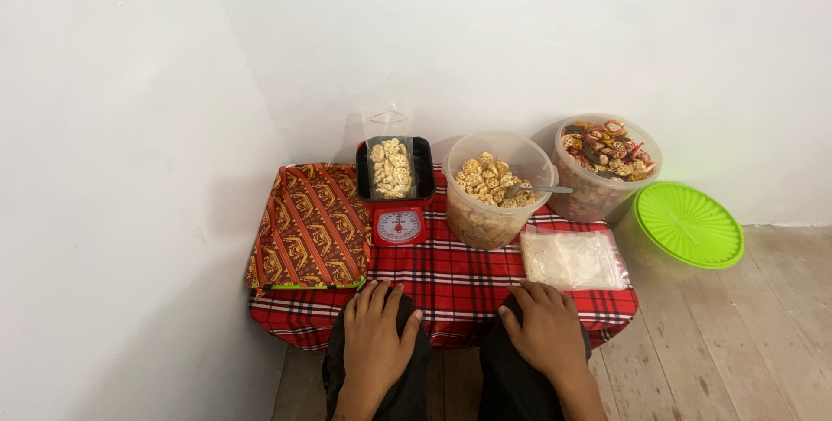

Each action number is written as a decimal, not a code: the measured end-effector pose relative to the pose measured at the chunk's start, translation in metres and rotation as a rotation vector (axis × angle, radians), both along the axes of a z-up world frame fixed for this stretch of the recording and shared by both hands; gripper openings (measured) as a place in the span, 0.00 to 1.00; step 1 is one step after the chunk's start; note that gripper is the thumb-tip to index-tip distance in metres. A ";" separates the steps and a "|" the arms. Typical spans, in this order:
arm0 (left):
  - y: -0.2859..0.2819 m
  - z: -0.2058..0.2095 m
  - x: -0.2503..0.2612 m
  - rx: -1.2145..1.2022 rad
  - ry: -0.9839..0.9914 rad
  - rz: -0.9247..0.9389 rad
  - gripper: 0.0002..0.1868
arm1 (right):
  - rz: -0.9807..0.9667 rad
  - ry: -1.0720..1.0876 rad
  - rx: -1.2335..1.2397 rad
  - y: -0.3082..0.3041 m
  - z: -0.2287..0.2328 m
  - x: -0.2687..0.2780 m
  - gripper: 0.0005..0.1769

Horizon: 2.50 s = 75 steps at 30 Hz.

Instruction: Packaging snacks from a large container into smaller plastic bags and weighing them on a scale.

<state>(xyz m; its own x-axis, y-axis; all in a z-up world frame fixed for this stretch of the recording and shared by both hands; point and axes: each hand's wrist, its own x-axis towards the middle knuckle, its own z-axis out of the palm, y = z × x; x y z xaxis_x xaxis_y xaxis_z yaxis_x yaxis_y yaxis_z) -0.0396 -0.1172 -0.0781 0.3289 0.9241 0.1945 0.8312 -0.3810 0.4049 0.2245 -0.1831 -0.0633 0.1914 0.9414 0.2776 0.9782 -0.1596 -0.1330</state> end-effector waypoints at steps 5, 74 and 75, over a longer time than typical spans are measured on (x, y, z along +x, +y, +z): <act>-0.005 -0.005 -0.010 0.091 -0.026 0.006 0.29 | 0.016 0.007 0.003 0.001 -0.004 -0.006 0.24; -0.022 0.051 -0.028 0.061 0.104 0.081 0.13 | 0.019 0.298 0.168 -0.003 0.030 -0.011 0.13; -0.019 0.048 -0.031 0.009 0.131 0.100 0.13 | 0.037 0.277 0.202 -0.001 0.029 -0.011 0.13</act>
